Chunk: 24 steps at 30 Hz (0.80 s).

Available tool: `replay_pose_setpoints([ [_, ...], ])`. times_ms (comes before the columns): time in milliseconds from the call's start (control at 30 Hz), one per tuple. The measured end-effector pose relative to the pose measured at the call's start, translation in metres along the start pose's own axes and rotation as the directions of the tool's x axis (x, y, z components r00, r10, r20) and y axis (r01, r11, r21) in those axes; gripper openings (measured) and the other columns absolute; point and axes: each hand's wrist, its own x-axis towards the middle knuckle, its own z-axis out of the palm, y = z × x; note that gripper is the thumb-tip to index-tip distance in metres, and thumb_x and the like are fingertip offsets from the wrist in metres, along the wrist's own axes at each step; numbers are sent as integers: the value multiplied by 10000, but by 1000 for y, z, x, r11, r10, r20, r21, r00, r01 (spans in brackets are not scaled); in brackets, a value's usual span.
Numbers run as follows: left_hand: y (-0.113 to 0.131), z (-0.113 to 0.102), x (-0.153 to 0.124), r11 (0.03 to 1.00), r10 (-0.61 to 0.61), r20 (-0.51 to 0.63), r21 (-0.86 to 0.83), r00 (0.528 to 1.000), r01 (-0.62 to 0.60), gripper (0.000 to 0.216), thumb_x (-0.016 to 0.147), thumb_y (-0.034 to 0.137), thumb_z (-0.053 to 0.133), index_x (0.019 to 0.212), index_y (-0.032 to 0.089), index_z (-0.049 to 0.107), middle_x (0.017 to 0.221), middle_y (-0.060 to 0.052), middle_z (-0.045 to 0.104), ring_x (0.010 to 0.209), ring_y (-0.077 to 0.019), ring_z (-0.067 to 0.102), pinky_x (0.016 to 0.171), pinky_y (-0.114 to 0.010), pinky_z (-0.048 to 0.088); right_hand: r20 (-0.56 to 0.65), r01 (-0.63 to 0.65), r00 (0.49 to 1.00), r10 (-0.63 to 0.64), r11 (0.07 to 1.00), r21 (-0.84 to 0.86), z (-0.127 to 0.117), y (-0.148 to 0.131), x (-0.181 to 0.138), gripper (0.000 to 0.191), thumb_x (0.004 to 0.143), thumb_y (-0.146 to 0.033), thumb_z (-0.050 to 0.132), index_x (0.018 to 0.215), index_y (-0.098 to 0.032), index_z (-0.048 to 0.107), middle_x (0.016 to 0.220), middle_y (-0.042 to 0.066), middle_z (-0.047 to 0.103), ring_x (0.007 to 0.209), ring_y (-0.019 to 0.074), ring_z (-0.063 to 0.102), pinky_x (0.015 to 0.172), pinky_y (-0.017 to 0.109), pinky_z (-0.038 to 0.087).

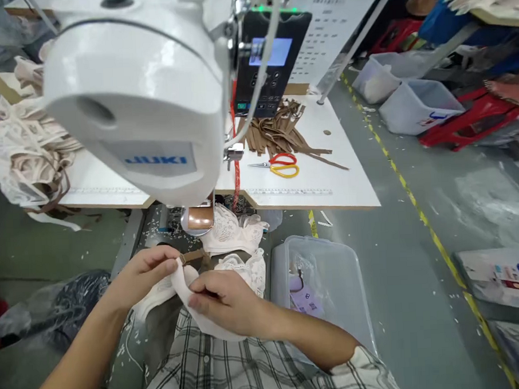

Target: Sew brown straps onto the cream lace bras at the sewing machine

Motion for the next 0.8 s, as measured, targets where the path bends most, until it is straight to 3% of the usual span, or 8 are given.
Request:
replay_pose_setpoints([
  [100, 0, -12, -27, 998, -21, -213, 55, 977, 33, 270, 907, 444, 581, 879, 191, 672, 780, -5, 642, 696, -132, 564, 652, -234, 452, 112, -113, 990, 86, 957, 265, 27, 13, 28, 372, 855, -521, 646, 1002, -179, 640, 894, 26, 606, 774, 129, 541, 679, 240, 431],
  [167, 1, -25, -40, 987, -26, -286, 142, 958, 69, 273, 909, 447, 572, 881, 196, 675, 789, -5, 651, 703, -135, 561, 652, -237, 440, 161, -229, 973, 167, 803, 550, 44, 24, 54, 533, 754, -555, 742, 1126, -195, 611, 1020, 41, 612, 881, 147, 571, 766, 257, 470],
  [267, -6, -38, -44, 938, -62, -289, 311, 955, 155, 291, 915, 460, 535, 924, 211, 686, 811, -13, 665, 724, -160, 566, 655, -261, 432, 138, -294, 936, 323, 506, 811, 65, 41, 86, 449, 748, -526, 755, 1036, -207, 624, 833, -14, 581, 733, 95, 555, 712, 221, 484],
  [333, -21, -39, -39, 892, -6, -400, 413, 916, 186, 286, 881, 460, 572, 985, 218, 683, 882, -32, 671, 798, -191, 580, 683, -281, 438, 17, -229, 917, 398, 490, 841, 72, 54, 95, 350, 759, -456, 763, 967, -208, 628, 756, -42, 551, 649, 70, 526, 663, 195, 477],
  [433, -53, -26, -23, 936, 55, -635, 303, 771, 182, 305, 811, 471, 650, 951, 202, 675, 896, -51, 662, 858, -213, 585, 717, -292, 448, -255, -89, 889, 380, 690, 718, 76, 76, 90, 254, 794, -380, 734, 938, -209, 614, 845, -20, 615, 742, 97, 607, 745, 234, 516],
  [567, -89, 3, 0, 994, -92, -540, 3, 837, 111, 418, 823, 573, 592, 831, 169, 695, 772, -54, 689, 734, -187, 624, 677, -288, 490, -450, 28, 892, 48, 987, 159, 74, 101, 72, 93, 880, -308, 617, 898, -217, 615, 946, 35, 645, 913, 180, 642, 856, 348, 529],
  [667, -98, 18, 13, 996, -83, -550, -73, 831, 51, 462, 828, 594, 563, 912, 159, 694, 827, -61, 709, 761, -182, 646, 710, -293, 513, -386, 87, 898, -211, 945, -315, 69, 109, 61, 83, 883, -251, 597, 842, -221, 662, 1003, 77, 640, 993, 225, 609, 893, 402, 509],
  [800, -84, 25, 12, 999, -30, -634, -43, 773, 4, 344, 868, 493, 564, 952, 178, 673, 849, -34, 690, 760, -155, 617, 723, -262, 481, -345, 88, 907, -239, 912, -400, 52, 99, 47, 88, 868, -270, 642, 943, -235, 669, 879, 46, 651, 805, 181, 626, 741, 336, 538],
])
